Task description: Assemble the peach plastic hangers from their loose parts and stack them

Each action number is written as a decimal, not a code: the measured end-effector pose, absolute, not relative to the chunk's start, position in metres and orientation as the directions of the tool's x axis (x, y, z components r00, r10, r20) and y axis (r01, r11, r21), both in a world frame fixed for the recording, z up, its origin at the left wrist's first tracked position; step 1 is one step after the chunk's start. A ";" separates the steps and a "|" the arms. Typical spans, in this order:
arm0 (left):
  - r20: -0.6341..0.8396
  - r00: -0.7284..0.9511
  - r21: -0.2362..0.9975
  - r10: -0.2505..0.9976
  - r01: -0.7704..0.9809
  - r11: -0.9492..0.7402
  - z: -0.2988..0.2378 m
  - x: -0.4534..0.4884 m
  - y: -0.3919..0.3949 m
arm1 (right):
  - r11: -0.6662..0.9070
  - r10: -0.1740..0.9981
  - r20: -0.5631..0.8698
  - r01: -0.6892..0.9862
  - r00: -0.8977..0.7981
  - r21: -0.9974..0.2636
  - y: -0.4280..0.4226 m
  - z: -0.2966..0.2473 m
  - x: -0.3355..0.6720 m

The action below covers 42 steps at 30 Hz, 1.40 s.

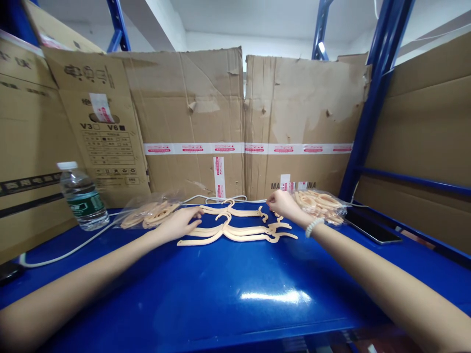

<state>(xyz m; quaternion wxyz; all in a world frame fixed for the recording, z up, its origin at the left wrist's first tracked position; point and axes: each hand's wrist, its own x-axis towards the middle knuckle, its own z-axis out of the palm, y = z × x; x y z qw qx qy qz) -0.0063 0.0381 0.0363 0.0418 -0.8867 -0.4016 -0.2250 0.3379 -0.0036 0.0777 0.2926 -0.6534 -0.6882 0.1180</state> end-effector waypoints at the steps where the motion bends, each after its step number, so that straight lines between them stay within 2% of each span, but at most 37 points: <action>1: 0.420 0.590 0.086 0.689 0.730 -0.678 0.035 -0.002 0.046 | 0.080 0.980 0.198 0.860 0.025 -0.505 0.002 0.078 0.334; 6: 0.362 0.630 0.017 0.687 0.732 -0.681 0.032 0.014 0.078 | -0.126 0.989 -0.119 0.941 0.093 -0.315 0.023 0.070 0.315; 9: 0.324 0.638 -0.004 0.698 0.739 -0.674 0.031 0.019 0.089 | -0.189 0.972 -0.187 0.951 0.145 -0.246 0.032 0.066 0.309; 13: 0.279 0.635 -0.034 0.720 0.756 -0.654 0.032 0.022 0.094 | -0.224 0.964 -0.198 0.945 0.178 -0.240 0.041 0.066 0.310; 16: 0.268 0.633 -0.054 0.726 0.763 -0.645 0.034 0.024 0.093 | -0.219 0.972 -0.154 0.927 0.179 -0.304 0.045 0.067 0.315; 20: 0.269 0.648 -0.085 0.713 0.753 -0.652 0.035 0.027 0.090 | -0.143 0.988 -0.023 0.863 0.151 -0.484 0.037 0.073 0.321; 24: 0.278 0.669 -0.103 0.689 0.734 -0.671 0.036 0.028 0.086 | -0.028 0.989 0.086 0.718 0.122 -0.696 0.016 0.077 0.324; 27: 0.303 0.685 -0.079 0.663 0.711 -0.699 0.038 0.027 0.085 | 0.062 0.979 0.164 0.595 0.118 -0.801 -0.001 0.076 0.326; 33: 0.414 0.657 0.035 0.631 0.681 -0.732 0.040 0.023 0.084 | 0.205 0.942 0.286 0.370 0.177 -0.906 -0.021 0.070 0.330; 37: 0.519 0.589 0.127 0.620 0.664 -0.737 0.046 0.022 0.077 | 0.229 0.945 0.273 0.235 0.178 -0.945 -0.030 0.072 0.329; 42: 0.592 0.549 0.221 0.591 0.594 -0.774 0.056 0.015 0.043 | 0.216 0.971 0.226 0.119 0.083 -0.969 -0.042 0.070 0.320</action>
